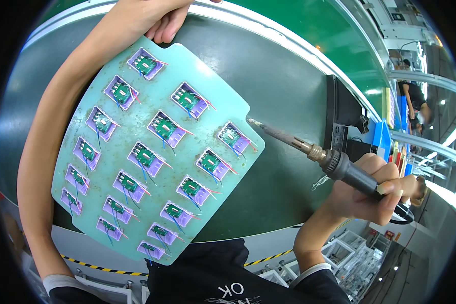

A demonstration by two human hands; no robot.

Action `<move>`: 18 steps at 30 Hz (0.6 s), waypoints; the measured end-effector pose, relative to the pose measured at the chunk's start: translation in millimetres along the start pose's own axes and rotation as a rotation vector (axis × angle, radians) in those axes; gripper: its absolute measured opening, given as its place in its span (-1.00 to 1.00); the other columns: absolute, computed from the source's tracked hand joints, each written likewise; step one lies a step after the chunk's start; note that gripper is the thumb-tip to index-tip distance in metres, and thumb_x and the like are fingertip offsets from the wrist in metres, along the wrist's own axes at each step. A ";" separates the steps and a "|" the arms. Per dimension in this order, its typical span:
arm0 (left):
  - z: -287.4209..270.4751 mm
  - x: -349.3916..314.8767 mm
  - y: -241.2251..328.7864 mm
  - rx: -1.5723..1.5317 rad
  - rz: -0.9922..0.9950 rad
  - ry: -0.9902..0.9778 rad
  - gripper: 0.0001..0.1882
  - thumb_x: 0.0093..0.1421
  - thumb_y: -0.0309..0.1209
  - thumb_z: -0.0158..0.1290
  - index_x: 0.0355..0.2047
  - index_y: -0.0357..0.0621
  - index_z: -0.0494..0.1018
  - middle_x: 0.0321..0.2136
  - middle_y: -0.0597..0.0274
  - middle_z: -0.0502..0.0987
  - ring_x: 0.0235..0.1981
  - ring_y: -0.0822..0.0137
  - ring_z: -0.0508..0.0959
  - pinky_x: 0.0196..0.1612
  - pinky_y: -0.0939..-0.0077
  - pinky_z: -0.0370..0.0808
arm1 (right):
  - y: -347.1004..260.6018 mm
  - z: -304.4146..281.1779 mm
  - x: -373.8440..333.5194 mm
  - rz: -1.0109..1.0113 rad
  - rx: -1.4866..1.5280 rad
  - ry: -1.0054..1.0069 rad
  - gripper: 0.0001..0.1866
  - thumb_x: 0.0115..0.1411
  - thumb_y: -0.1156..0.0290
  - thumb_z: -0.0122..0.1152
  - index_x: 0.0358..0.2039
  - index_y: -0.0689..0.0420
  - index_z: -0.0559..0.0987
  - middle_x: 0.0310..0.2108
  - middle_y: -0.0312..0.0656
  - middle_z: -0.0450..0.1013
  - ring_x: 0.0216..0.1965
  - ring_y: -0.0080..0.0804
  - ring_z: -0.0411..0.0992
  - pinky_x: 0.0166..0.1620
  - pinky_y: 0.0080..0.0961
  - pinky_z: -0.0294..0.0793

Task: Soldering electronic components onto a printed circuit board.

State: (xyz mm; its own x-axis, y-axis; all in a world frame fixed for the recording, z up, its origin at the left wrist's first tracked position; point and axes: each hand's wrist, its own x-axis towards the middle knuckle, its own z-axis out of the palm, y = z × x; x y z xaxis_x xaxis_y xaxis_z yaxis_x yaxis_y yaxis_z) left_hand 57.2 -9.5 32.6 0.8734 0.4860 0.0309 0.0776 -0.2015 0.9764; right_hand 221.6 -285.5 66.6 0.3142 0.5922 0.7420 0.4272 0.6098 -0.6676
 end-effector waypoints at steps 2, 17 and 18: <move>1.4 0.0 2.7 0.014 -0.023 0.015 -0.70 0.31 -0.34 -0.21 -0.19 -0.34 0.40 -0.84 0.36 0.35 -0.85 0.62 0.25 -0.73 0.79 0.17 | 0.7 -1.4 -0.5 -0.023 0.009 0.065 -0.86 0.10 0.45 -0.06 -0.51 0.14 0.20 -0.79 -0.30 0.16 -0.87 -0.66 -0.07 -0.80 -0.68 -0.05; 14.6 5.6 11.9 0.111 -0.014 0.078 -0.71 0.30 -0.35 -0.20 -0.22 -0.33 0.42 -0.86 0.37 0.34 -0.88 0.64 0.23 -0.76 0.80 0.13 | 4.3 3.6 6.7 0.023 -0.079 -0.185 -0.87 0.04 0.42 -0.07 -0.57 0.10 0.22 -0.81 -0.38 0.07 -0.87 -0.64 -0.13 -0.81 -0.68 -0.09; 15.5 6.4 10.8 0.118 -0.010 0.081 -0.71 0.30 -0.35 -0.20 -0.22 -0.33 0.42 -0.86 0.37 0.34 -0.88 0.64 0.23 -0.76 0.80 0.13 | 4.0 4.1 6.1 0.027 -0.084 -0.184 -0.87 0.04 0.42 -0.07 -0.57 0.10 0.22 -0.81 -0.38 0.07 -0.87 -0.64 -0.13 -0.81 -0.68 -0.09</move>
State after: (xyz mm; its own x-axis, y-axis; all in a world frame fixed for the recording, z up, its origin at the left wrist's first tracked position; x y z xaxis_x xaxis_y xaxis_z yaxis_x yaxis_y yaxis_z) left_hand 71.2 -21.8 40.0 0.8310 0.5546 0.0428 0.1467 -0.2928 0.9449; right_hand 221.8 -277.3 68.2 0.1693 0.6985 0.6953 0.4921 0.5513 -0.6737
